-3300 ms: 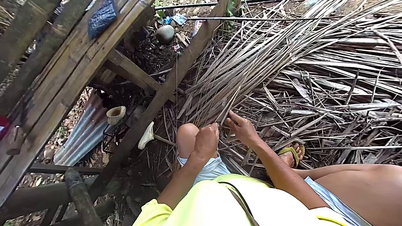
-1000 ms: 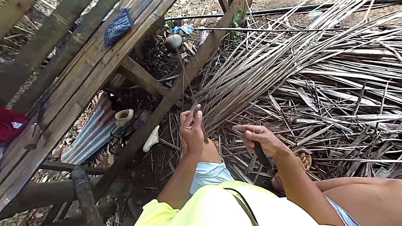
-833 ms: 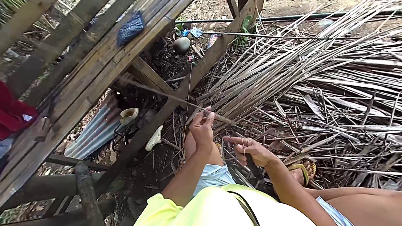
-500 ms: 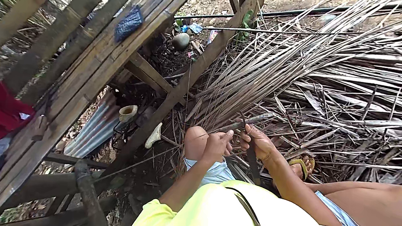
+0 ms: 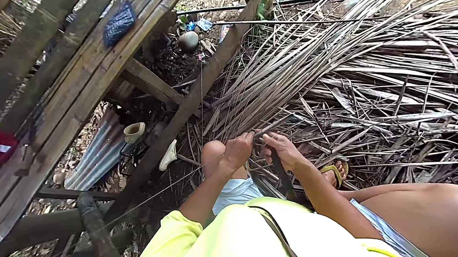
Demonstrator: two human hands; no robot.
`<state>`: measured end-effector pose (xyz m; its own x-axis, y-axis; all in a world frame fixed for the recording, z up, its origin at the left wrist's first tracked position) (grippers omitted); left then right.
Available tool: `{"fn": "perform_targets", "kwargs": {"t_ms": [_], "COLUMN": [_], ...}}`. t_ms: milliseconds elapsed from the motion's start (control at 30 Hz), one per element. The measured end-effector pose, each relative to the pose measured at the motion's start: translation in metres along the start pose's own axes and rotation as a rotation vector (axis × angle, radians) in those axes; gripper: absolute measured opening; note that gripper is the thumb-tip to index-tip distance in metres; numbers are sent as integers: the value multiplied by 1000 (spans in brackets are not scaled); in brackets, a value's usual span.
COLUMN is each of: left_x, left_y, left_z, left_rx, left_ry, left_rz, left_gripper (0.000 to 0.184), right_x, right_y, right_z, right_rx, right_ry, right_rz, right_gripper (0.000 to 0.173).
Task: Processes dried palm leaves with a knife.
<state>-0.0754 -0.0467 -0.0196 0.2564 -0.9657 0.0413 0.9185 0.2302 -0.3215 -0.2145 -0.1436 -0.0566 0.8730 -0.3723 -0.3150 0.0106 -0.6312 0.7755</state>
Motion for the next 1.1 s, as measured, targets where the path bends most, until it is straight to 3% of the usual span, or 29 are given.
{"fn": "perform_targets", "kwargs": {"t_ms": [100,233,367,533,600,700,800,867,967,1100], "left_x": [9,7,5,-6,-10,-10,-2,-4,-11,-19], "left_y": [4,12,13,0,-3,-2,6,6,-3,-17], "left_z": [19,24,14,2,-2,3,19,21,21,16], "left_rx": [-286,-634,-427,-67,17,-77,-191,-150,-23,35], "left_ry": [157,185,87,-49,-81,0,12,8,81,162], "left_rz": [196,292,214,2,-40,77,218,196,169,175], "left_gripper": [28,24,22,15,13,22,24,24,23,23], "right_x": [-2,2,6,11,14,15,9,9,19,27], "right_y": [-6,-12,-15,-17,-18,-22,-20,-21,-24,-21], "right_z": [1,0,-4,-4,-3,0,-1,0,14,53], "right_rx": [-158,-264,-353,-363,-519,-791,-719,-737,-844,-742], "right_ry": [51,62,-11,-65,-139,-209,-76,-66,-198,-336], "right_rz": [40,87,115,118,135,133,109,117,138,105], "right_gripper": [49,53,49,26,26,33,38,39,38,40]}}
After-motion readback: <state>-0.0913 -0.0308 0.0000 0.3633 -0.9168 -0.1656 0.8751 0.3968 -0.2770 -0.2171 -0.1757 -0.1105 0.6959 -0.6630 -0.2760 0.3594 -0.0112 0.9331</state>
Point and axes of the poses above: each hand's wrist, its own x-axis towards the middle knuckle, its own z-axis out of the back of the hand, y = z × x, the point moved 1 cm from there along x, towards the middle knuckle, and after that the axes turned 4 degrees about -x, right-handed, at the moved point
